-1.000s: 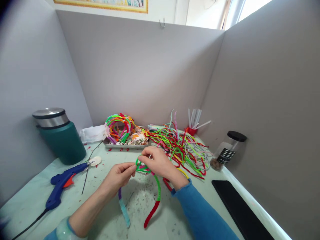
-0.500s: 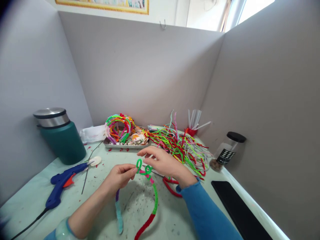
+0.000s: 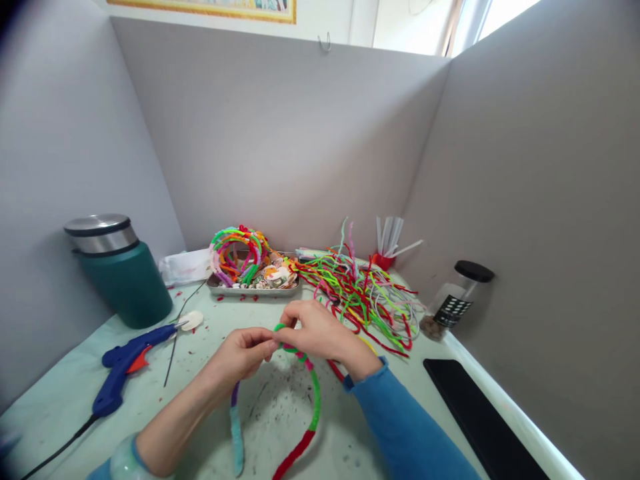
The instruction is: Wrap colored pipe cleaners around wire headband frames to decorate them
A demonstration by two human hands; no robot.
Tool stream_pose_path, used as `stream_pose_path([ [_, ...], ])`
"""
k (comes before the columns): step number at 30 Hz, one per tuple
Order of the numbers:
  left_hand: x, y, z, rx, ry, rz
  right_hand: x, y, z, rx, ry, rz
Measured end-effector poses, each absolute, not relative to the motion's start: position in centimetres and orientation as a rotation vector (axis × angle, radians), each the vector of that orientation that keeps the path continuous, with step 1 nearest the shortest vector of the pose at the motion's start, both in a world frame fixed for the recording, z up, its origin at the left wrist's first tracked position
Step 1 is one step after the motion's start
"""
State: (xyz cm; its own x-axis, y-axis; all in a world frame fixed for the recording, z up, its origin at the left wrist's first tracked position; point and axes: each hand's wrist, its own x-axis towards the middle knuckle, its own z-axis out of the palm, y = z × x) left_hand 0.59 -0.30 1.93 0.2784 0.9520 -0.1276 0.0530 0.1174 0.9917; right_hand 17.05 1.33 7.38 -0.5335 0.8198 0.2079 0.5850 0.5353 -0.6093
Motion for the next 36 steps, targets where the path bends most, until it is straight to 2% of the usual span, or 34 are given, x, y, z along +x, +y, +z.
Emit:
stream_pose_path([
  [4, 1.4, -0.1, 1.0, 1.25, 1.2, 1.03, 14.7, 1.1, 5.3, -1.464, -2.145, 0.161],
  [6, 1.6, -0.2, 0.8, 1.217, 1.204, 1.085, 14.0, 1.0, 4.5, -1.532, -2.089, 0.017],
  [8, 1.5, -0.3, 0.9, 1.154, 1.181, 1.093, 14.1, 1.1, 4.5, -1.485, -2.105, 0.052],
  [12, 0.9, -0.4, 1.7, 0.975, 1.097, 1.075, 16.1, 1.8, 6.1, -1.216, -2.155, 0.506],
  [14, 0.6, -0.3, 2.0, 0.921, 1.04, 1.064, 16.8, 2.1, 6.7, -1.175, -2.122, 0.615],
  [23, 1.0, -0.5, 1.9, 1.036, 1.074, 1.077, 15.3, 2.1, 4.6, -1.131, -2.215, 0.313],
  [31, 0.9, -0.2, 1.5, 1.058, 1.163, 1.148, 14.9, 2.0, 4.3, -1.175, -2.167, 0.46],
  [36, 1.0, -0.4, 1.9, 1.024, 1.143, 1.162, 15.1, 2.2, 4.1, -1.199, -2.147, 0.407],
])
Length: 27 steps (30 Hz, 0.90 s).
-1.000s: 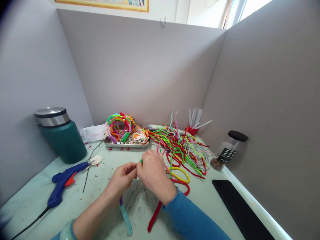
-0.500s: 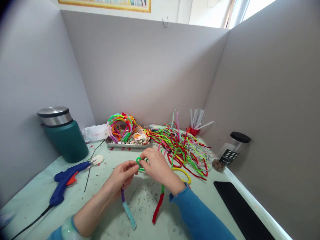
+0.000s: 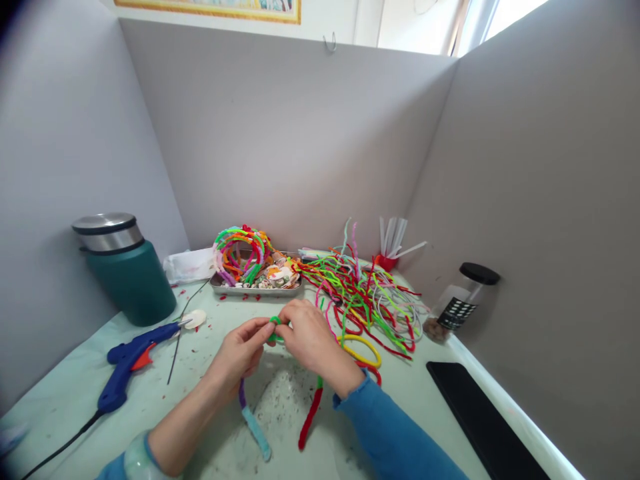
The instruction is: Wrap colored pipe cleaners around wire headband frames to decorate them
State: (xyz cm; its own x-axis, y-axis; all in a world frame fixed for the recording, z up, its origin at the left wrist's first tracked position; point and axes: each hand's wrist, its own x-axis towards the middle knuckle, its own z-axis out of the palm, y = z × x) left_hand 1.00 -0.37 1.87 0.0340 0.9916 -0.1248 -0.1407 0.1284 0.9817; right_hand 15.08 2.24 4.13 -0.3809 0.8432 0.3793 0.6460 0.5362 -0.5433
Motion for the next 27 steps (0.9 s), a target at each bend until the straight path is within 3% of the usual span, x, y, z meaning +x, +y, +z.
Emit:
stream_pose_path([
  [27, 0.9, 0.07, 1.12, 0.96, 1.15, 1.194, 14.93, 2.17, 3.9, -1.118, -2.151, 0.463],
])
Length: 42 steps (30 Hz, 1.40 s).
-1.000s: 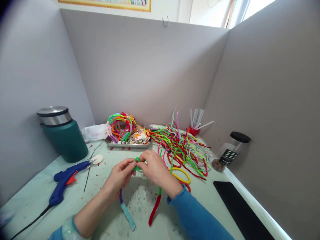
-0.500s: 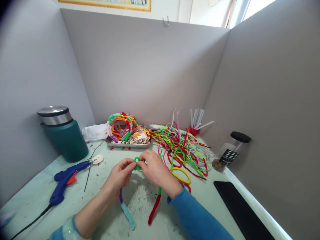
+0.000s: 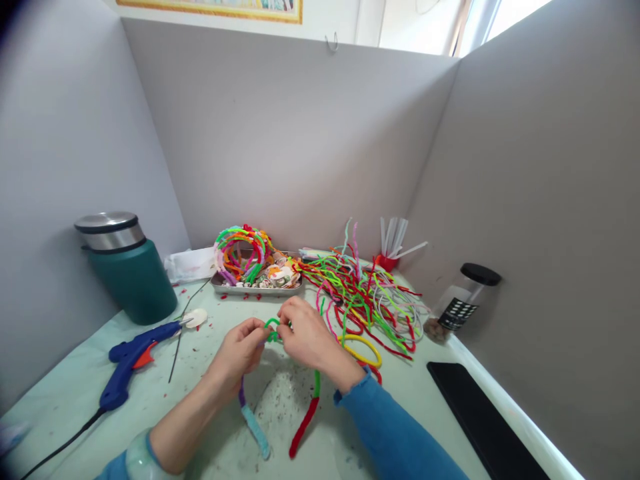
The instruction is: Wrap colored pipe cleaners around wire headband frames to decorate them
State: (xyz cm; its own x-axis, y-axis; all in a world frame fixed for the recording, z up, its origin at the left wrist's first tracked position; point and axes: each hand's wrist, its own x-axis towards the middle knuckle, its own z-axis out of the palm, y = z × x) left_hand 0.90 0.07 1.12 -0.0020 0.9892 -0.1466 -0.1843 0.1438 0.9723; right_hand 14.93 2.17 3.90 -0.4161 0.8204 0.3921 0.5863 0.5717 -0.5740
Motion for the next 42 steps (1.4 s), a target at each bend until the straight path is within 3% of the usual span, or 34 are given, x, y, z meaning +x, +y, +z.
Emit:
stream_pose_path([
  [18, 0.7, -0.2, 1.7, 1.004, 1.046, 1.139, 15.1, 2.5, 4.4, -1.146, -2.144, 0.52],
  [29, -0.3, 0.5, 1.9, 0.953, 0.98, 1.225, 17.2, 3.2, 5.5, -1.202, -2.012, 0.927],
  [42, -1.2, 0.4, 2.1, 1.101, 1.013, 0.993, 16.1, 2.5, 5.1, -1.078, -2.028, 1.038],
])
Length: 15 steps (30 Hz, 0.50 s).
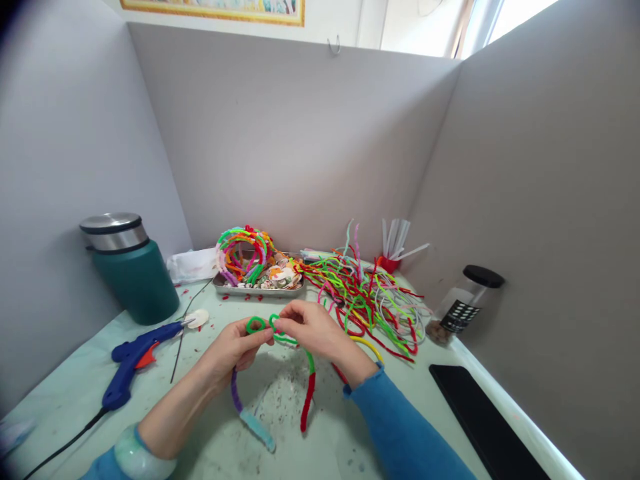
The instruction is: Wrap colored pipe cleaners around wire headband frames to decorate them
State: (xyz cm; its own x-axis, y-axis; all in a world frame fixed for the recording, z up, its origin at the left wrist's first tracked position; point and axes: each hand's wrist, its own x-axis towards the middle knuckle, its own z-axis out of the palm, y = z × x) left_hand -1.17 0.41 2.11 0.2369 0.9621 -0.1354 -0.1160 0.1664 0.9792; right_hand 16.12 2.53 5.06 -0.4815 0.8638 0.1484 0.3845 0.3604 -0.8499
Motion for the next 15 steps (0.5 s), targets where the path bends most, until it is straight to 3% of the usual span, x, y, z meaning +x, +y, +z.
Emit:
stream_pose_path([
  [8, -1.0, 0.3, 2.5, 1.095, 1.046, 0.939, 15.1, 2.7, 4.2, -1.017, -1.871, 1.076],
  [15, -0.8, 0.1, 2.9, 1.086, 1.092, 0.969, 14.1, 2.6, 3.6, -0.928, -1.435, 1.407],
])
